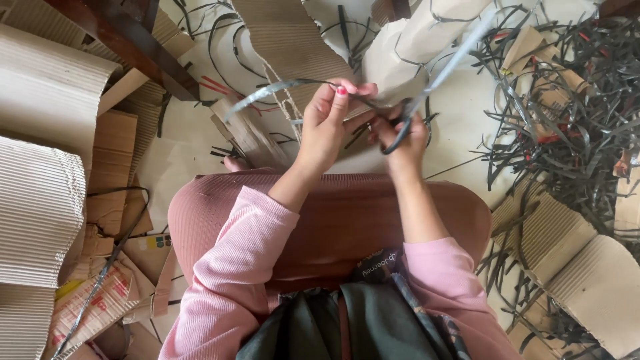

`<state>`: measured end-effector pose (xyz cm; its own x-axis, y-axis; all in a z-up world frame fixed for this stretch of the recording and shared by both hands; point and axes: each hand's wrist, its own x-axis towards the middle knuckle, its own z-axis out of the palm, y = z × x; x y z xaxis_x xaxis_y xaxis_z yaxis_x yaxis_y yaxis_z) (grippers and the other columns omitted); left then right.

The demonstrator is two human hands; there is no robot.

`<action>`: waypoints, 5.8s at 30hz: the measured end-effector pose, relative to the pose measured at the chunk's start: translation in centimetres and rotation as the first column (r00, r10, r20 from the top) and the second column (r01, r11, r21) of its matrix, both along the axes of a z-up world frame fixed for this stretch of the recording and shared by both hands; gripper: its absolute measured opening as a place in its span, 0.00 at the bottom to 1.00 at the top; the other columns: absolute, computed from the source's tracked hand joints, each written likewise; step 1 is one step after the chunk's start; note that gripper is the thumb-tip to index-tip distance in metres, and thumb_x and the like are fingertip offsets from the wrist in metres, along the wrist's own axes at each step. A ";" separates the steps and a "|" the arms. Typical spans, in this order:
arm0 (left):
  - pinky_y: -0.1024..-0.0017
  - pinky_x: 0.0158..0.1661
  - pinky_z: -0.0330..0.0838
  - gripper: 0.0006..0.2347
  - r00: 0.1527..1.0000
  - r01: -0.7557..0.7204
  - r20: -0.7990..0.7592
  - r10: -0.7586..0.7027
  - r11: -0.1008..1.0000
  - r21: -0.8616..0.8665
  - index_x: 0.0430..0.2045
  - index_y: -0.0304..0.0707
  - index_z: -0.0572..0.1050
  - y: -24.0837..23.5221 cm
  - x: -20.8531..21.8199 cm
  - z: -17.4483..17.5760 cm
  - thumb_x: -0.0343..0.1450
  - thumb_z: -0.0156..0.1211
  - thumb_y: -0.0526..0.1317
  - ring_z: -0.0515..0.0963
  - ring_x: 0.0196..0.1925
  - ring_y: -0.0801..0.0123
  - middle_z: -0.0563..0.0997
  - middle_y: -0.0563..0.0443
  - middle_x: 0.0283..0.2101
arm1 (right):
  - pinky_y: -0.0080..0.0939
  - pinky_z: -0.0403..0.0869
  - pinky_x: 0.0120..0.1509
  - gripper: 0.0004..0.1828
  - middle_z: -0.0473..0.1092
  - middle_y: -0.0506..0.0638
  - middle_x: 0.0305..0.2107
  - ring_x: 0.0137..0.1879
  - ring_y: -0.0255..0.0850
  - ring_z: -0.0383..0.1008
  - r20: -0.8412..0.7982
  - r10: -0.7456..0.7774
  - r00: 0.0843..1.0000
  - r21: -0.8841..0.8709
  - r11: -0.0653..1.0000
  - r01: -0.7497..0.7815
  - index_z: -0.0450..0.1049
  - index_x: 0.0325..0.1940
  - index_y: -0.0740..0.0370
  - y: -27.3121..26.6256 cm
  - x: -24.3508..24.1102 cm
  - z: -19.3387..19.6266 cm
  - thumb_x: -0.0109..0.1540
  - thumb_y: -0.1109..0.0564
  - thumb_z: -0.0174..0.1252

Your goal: The person sits on the floor and uses scissors to cut thin strips of material. They then wrap these strips around a cardboard tube and tie them to secure the material. The person also folds a flat piece of corrugated cardboard.

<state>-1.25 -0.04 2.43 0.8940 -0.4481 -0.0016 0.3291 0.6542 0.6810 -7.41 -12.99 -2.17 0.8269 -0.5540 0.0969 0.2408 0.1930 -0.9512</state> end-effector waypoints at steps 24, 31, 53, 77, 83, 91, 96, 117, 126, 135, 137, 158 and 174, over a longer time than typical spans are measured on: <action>0.52 0.53 0.79 0.16 0.949 -0.189 -0.261 0.177 0.982 -0.022 0.20 0.48 0.58 2.7 6.6 -3.8 0.73 0.57 0.28 0.84 0.52 0.45 0.82 0.29 0.50 | 0.36 0.77 0.25 0.52 0.66 0.52 0.28 0.32 0.37 0.69 -0.466 0.813 0.348 0.141 0.457 -0.878 0.61 0.42 0.59 -1.8 -2.7 2.4 0.47 0.08 0.41; 0.60 0.55 0.77 0.14 0.979 -0.085 -0.185 0.083 0.996 0.000 0.21 0.47 0.58 2.6 6.3 -3.2 0.75 0.53 0.30 0.83 0.55 0.51 0.80 0.49 0.34 | 0.37 0.76 0.25 0.52 0.64 0.52 0.27 0.31 0.36 0.66 -0.369 0.852 0.370 0.201 0.462 -0.864 0.61 0.41 0.61 -1.8 -2.4 2.6 0.50 0.08 0.41; 0.57 0.49 0.85 0.11 0.982 0.184 -0.077 -0.171 0.957 0.226 0.21 0.47 0.57 3.4 6.3 -1.0 0.69 0.34 0.25 0.84 0.45 0.54 0.81 0.43 0.49 | 0.28 0.50 0.20 0.46 0.55 0.44 0.15 0.19 0.29 0.49 -0.257 0.851 0.459 0.191 0.510 -0.839 0.58 0.28 0.57 -3.2 -1.2 1.9 0.50 0.11 0.56; 0.52 0.47 0.83 0.07 0.972 0.138 0.139 -0.190 0.940 0.313 0.42 0.33 0.74 -0.2 6.9 -10.7 0.77 0.47 0.32 0.79 0.44 0.67 0.78 0.48 0.36 | 0.26 0.66 0.15 0.47 0.56 0.40 0.13 0.13 0.25 0.58 -0.020 0.897 0.441 0.254 0.431 -0.866 0.61 0.30 0.58 -3.4 -2.3 -5.7 0.52 0.09 0.46; 0.51 0.46 0.82 0.10 0.938 0.206 0.189 -0.290 0.906 0.370 0.47 0.32 0.76 -1.1 6.8 -13.2 0.79 0.48 0.37 0.80 0.45 0.66 0.81 0.44 0.39 | 0.24 0.64 0.15 0.47 0.55 0.39 0.14 0.13 0.24 0.56 -0.021 0.889 0.457 0.211 0.451 -0.868 0.59 0.30 0.59 -4.1 -2.5 -6.5 0.52 0.10 0.45; 0.64 0.30 0.84 0.07 0.876 0.090 0.258 -0.407 0.664 0.742 0.32 0.40 0.72 -0.4 7.3 -14.3 0.75 0.44 0.30 0.85 0.29 0.68 0.80 0.54 0.25 | 0.33 0.63 0.10 0.44 0.55 0.47 0.07 0.07 0.35 0.56 0.061 0.828 0.557 0.293 0.518 -0.803 0.61 0.20 0.66 -5.0 -2.1 -7.3 0.49 0.20 0.64; 0.33 0.41 0.82 0.13 0.950 0.173 0.117 -0.290 0.799 0.576 0.47 0.38 0.65 4.0 5.7 -4.0 0.74 0.33 0.25 0.77 0.54 0.26 0.69 0.29 0.57 | 0.33 0.67 0.16 0.33 0.60 0.53 0.07 0.11 0.38 0.64 -0.289 0.557 0.779 -0.065 0.800 -0.596 0.67 0.23 0.68 -3.6 -1.7 -0.4 0.58 0.36 0.70; 0.65 0.48 0.84 0.10 0.946 0.263 -0.231 -0.227 0.955 0.138 0.46 0.36 0.74 1.5 3.1 -3.2 0.80 0.44 0.40 0.85 0.50 0.64 0.84 0.44 0.47 | 0.42 0.82 0.36 0.16 0.75 0.58 0.34 0.33 0.48 0.81 -0.471 0.161 0.867 -0.214 0.933 -0.289 0.80 0.47 0.63 1.6 0.5 0.6 0.66 0.49 0.57; 0.55 0.57 0.78 0.10 0.964 0.125 -0.243 -0.106 0.990 0.062 0.46 0.34 0.77 0.2 4.4 -7.6 0.79 0.51 0.39 0.85 0.52 0.58 0.85 0.40 0.46 | 0.50 0.83 0.32 0.13 0.76 0.66 0.32 0.33 0.50 0.81 -0.265 0.375 0.888 -0.015 0.920 -0.393 0.77 0.47 0.76 -1.4 -0.7 -1.7 0.60 0.67 0.68; 0.54 0.50 0.84 0.11 0.997 -0.030 -0.053 0.048 0.956 0.292 0.46 0.34 0.74 2.7 6.2 -4.4 0.79 0.47 0.42 0.88 0.43 0.61 0.85 0.42 0.38 | 0.52 0.77 0.50 0.09 0.81 0.57 0.29 0.39 0.50 0.79 -0.853 0.355 0.382 -0.220 0.419 -0.881 0.86 0.37 0.57 -4.7 -2.1 0.5 0.52 0.57 0.70; 0.55 0.48 0.85 0.12 0.998 -0.050 -0.010 0.056 0.941 0.334 0.45 0.35 0.74 2.5 6.1 -4.3 0.79 0.46 0.43 0.88 0.43 0.63 0.85 0.43 0.37 | 0.52 0.76 0.54 0.09 0.82 0.56 0.31 0.42 0.53 0.81 -0.921 0.282 0.268 -0.187 0.283 -0.941 0.87 0.36 0.52 -4.3 -2.1 1.2 0.52 0.53 0.70; 0.70 0.45 0.74 0.13 0.685 0.393 0.238 -0.689 0.624 0.675 0.29 0.42 0.78 -0.4 1.2 -4.4 0.79 0.45 0.39 0.76 0.36 0.74 0.81 0.55 0.29 | 0.35 0.76 0.37 0.16 0.70 0.60 0.26 0.31 0.35 0.68 0.020 0.208 0.978 0.008 0.978 -0.208 0.77 0.50 0.75 -5.2 -0.8 -1.4 0.69 0.55 0.59; 0.67 0.43 0.81 0.10 0.789 -0.275 0.532 -0.307 0.598 0.753 0.43 0.50 0.79 -0.1 0.6 -2.3 0.69 0.68 0.40 0.86 0.43 0.60 0.84 0.52 0.38 | 0.36 0.75 0.31 0.03 0.75 0.57 0.21 0.25 0.35 0.74 -0.072 0.007 0.997 -0.528 0.848 -0.044 0.82 0.41 0.69 -4.1 -0.5 -0.6 0.63 0.67 0.64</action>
